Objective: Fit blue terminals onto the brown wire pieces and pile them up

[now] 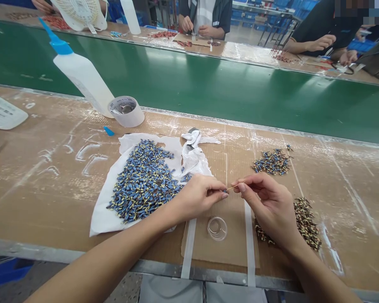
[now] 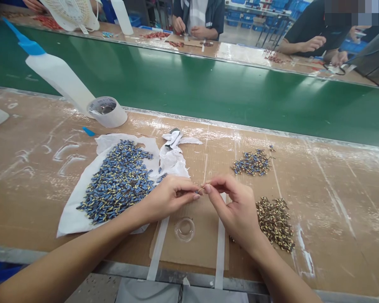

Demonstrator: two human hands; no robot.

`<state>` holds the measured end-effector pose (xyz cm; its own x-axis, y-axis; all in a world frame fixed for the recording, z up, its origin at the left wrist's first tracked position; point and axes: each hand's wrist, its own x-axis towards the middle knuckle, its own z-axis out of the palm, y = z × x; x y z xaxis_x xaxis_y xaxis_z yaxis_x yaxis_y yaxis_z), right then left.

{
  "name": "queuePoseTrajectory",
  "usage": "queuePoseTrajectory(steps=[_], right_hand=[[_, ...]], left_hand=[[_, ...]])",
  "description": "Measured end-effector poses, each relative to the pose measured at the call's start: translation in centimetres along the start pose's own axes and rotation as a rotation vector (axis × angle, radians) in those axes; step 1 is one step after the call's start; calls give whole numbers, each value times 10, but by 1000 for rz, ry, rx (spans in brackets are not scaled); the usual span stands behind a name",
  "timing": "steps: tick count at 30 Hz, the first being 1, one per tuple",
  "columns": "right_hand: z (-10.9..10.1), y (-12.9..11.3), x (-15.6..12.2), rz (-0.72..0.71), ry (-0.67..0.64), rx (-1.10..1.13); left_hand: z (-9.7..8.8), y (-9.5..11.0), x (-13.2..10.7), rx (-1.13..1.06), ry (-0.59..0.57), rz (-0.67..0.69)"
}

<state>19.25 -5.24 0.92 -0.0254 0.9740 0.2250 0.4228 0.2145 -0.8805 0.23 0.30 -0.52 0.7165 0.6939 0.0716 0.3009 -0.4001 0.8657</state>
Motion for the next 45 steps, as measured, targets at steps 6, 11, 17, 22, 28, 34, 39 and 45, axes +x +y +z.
queuePoseTrajectory(steps=[6,11,17,22,28,34,39,45], right_hand=[[-2,-3,2,-74,-5,-81],[-1,-4,1,-103,-2,-95],[-1,-2,0,-71,10,-53],[-14,-13,-1,-60,-153,160],[-5,-25,-4,-258,-575,1],[-1,-24,-1,-299,-624,-137],[-29,-17,11,-180,-448,-183],[-101,28,21,223,12,-587]], left_hand=[[-2,1,0,8,-9,5],[-2,0,0,10,-13,12],[-4,2,1,23,-12,14],[-5,0,0,-9,-2,-35],[-6,-4,-1,1,28,-110],[-13,2,1,34,24,-150],[-15,1,3,38,-1,-175],[-13,-2,2,59,16,-223]])
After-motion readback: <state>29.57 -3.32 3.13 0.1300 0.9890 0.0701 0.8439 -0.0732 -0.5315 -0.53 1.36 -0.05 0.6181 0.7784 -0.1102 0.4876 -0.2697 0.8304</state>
